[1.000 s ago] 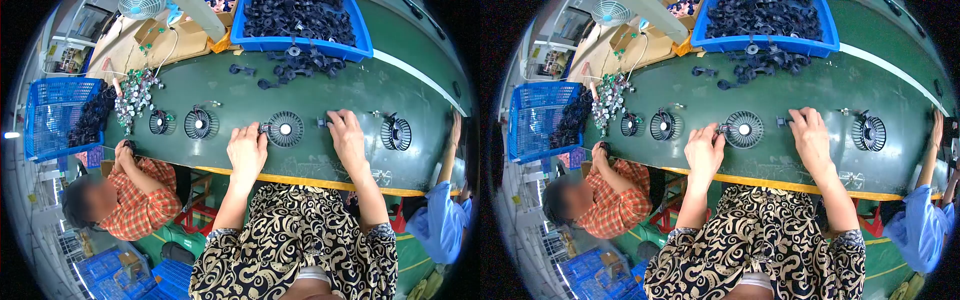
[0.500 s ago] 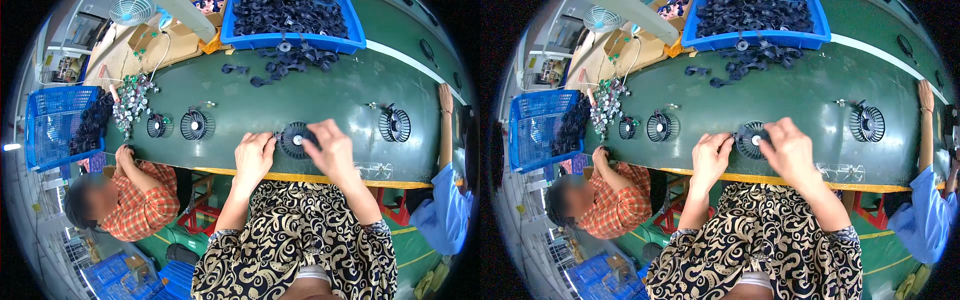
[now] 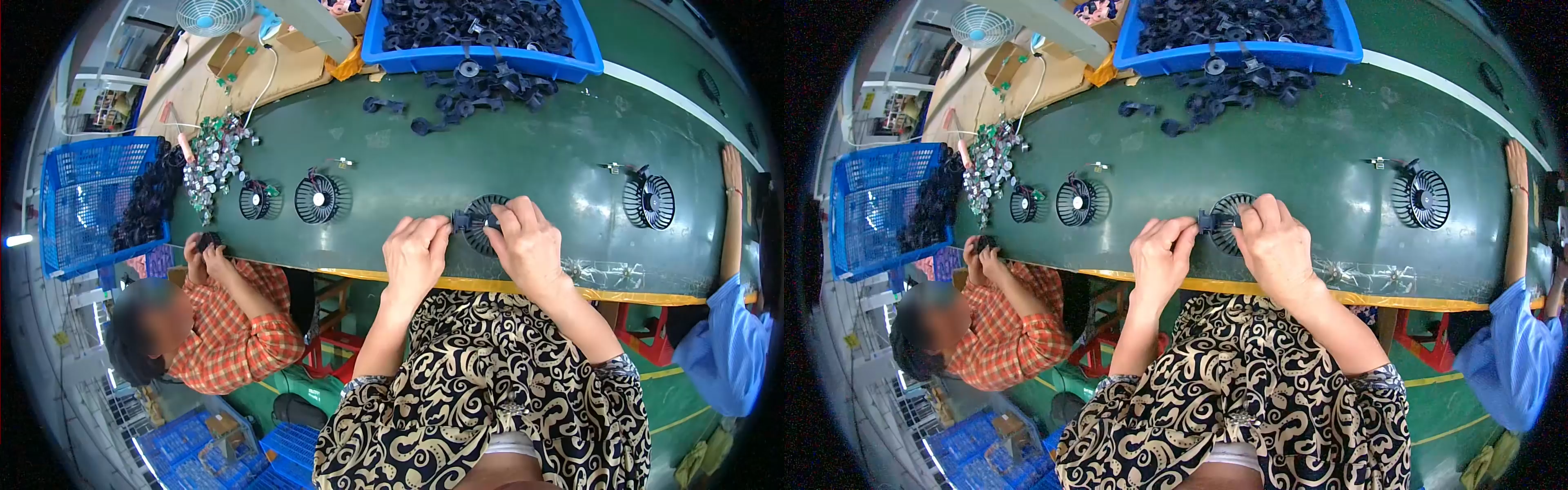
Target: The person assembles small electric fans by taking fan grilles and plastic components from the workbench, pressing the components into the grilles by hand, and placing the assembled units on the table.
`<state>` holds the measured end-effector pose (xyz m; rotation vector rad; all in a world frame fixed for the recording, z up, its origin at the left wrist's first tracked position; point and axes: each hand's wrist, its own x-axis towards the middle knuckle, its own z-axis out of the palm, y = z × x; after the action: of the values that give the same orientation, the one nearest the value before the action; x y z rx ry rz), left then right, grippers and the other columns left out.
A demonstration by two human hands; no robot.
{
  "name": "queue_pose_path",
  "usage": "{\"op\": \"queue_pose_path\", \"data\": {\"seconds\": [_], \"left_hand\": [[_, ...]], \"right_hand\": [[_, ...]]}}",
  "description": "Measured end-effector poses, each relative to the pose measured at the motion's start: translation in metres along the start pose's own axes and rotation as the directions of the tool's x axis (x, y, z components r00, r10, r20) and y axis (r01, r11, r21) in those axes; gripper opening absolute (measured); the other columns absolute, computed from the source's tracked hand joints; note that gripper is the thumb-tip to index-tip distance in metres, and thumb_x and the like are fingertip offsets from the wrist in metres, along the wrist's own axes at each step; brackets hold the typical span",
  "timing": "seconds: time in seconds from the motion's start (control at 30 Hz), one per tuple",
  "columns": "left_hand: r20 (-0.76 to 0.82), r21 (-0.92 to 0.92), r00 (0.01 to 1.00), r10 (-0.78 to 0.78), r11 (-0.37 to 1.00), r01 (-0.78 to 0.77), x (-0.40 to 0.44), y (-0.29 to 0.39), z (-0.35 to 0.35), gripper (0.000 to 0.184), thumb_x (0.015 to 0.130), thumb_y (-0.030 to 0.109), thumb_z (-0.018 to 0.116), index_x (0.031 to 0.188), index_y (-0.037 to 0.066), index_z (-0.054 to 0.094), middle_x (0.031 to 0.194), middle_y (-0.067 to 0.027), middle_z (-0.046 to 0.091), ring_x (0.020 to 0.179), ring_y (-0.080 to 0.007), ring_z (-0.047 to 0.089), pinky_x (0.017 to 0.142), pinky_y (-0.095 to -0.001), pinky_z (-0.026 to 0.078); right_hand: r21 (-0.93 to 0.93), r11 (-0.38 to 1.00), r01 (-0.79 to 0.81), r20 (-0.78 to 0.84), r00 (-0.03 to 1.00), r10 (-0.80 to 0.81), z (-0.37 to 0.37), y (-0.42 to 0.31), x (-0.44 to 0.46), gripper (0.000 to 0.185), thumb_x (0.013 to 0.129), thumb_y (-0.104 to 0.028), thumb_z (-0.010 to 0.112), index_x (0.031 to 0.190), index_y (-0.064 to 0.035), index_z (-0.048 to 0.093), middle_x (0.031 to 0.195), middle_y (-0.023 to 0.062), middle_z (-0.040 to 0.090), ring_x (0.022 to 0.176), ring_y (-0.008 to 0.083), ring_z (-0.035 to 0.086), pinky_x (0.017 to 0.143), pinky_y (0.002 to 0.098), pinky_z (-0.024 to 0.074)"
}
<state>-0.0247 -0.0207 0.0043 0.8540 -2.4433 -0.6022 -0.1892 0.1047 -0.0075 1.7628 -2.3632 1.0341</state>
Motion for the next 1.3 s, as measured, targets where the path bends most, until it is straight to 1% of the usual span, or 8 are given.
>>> {"op": "queue_pose_path", "data": {"seconds": [0.1, 0.37, 0.53, 0.63, 0.67, 0.8, 1.0, 1.3], "left_hand": [[0.038, -0.05, 0.998, -0.04, 0.998, 0.042, 0.001, -0.003, 0.0, 0.008, 0.092, 0.009, 0.073, 0.098, 0.006, 0.075, 0.078, -0.0112, 0.071, 0.075, -0.0318, 0.067, 0.07, -0.041, 0.053], [0.14, -0.095, 0.985, -0.102, 0.989, 0.116, 0.004, -0.004, -0.002, 0.01, 0.096, 0.013, 0.069, 0.098, 0.006, 0.075, 0.076, -0.0104, 0.07, 0.075, -0.0304, 0.066, 0.072, -0.0414, 0.053], [0.228, -0.108, 0.952, -0.207, 0.966, 0.236, 0.008, -0.001, -0.003, 0.023, 0.101, 0.024, 0.067, 0.102, 0.002, 0.074, 0.075, -0.0111, 0.07, 0.074, -0.0314, 0.066, 0.072, -0.0422, 0.053], [0.16, -0.024, 0.966, -0.205, 0.977, 0.211, 0.015, 0.012, 0.002, 0.035, 0.102, 0.031, 0.066, 0.111, -0.003, 0.071, 0.073, -0.0132, 0.069, 0.071, -0.0336, 0.066, 0.071, -0.0436, 0.053], [0.146, -0.016, 0.975, -0.169, 0.985, 0.173, 0.015, 0.012, 0.006, 0.045, 0.1, 0.031, 0.068, 0.124, -0.007, 0.063, 0.07, -0.0144, 0.067, 0.066, -0.0348, 0.065, 0.067, -0.0454, 0.052], [0.126, -0.059, 0.978, -0.168, 0.983, 0.176, 0.013, 0.01, 0.022, 0.057, 0.099, 0.024, 0.069, 0.141, -0.009, 0.047, 0.067, -0.0127, 0.062, 0.062, -0.0325, 0.064, 0.062, -0.0445, 0.049], [0.09, -0.098, 0.99, -0.109, 0.988, 0.118, 0.01, 0.006, 0.027, 0.062, 0.096, 0.022, 0.074, 0.141, -0.009, 0.046, 0.065, -0.0107, 0.059, 0.058, -0.0299, 0.061, 0.06, -0.0428, 0.048], [0.159, -0.092, 0.949, -0.271, 0.953, 0.288, 0.015, 0.008, 0.026, 0.08, 0.084, 0.03, 0.084, 0.144, -0.006, 0.046, 0.063, -0.0071, 0.058, 0.056, -0.024, 0.06, 0.059, -0.039, 0.048]], "right_hand": [[0.113, 0.99, 0.088, 0.035, 0.995, -0.092, -0.006, 0.009, 0.003, 0.035, 0.078, -0.013, 0.083, 0.107, 0.0002, 0.069, 0.101, 0.011, 0.059, 0.092, 0.0288, 0.067, 0.074, 0.0391, 0.0586], [0.027, 0.996, 0.081, 0.132, 0.988, -0.084, -0.003, 0.005, 0.005, 0.028, 0.079, -0.012, 0.079, 0.103, 0.0009, 0.071, 0.099, 0.0125, 0.06, 0.094, 0.0288, 0.066, 0.074, 0.0388, 0.059], [-0.112, 0.991, 0.076, 0.281, 0.959, -0.042, 0.0, -0.001, 0.01, 0.016, 0.076, -0.005, 0.07, 0.091, 0.0014, 0.068, 0.098, 0.0142, 0.06, 0.094, 0.029, 0.067, 0.071, 0.0379, 0.0606], [-0.135, 0.987, 0.087, 0.309, 0.95, -0.042, -0.003, -0.003, 0.016, 0.014, 0.075, -0.003, 0.068, 0.088, 0.0008, 0.067, 0.099, 0.0147, 0.061, 0.094, 0.029, 0.068, 0.07, 0.0377, 0.061], [-0.134, 0.988, 0.082, 0.306, 0.951, -0.037, -0.002, -0.002, 0.015, 0.014, 0.075, -0.003, 0.068, 0.089, 0.0006, 0.067, 0.099, 0.0147, 0.061, 0.094, 0.0288, 0.068, 0.07, 0.0376, 0.0611], [-0.143, 0.987, 0.073, 0.28, 0.96, -0.031, -0.002, -0.001, 0.013, 0.014, 0.076, -0.004, 0.068, 0.089, -0.0001, 0.068, 0.098, 0.0147, 0.062, 0.094, 0.0286, 0.068, 0.071, 0.0373, 0.061], [-0.137, 0.988, 0.072, 0.262, 0.964, -0.034, -0.002, -0.001, 0.012, 0.013, 0.078, -0.005, 0.068, 0.089, -0.0008, 0.068, 0.097, 0.0142, 0.062, 0.092, 0.0285, 0.068, 0.071, 0.0371, 0.061], [-0.143, 0.987, 0.072, 0.253, 0.967, -0.033, 0.001, -0.001, 0.014, 0.009, 0.078, -0.006, 0.067, 0.086, -0.0007, 0.068, 0.096, 0.0147, 0.062, 0.09, 0.0287, 0.069, 0.071, 0.0374, 0.061]]}}
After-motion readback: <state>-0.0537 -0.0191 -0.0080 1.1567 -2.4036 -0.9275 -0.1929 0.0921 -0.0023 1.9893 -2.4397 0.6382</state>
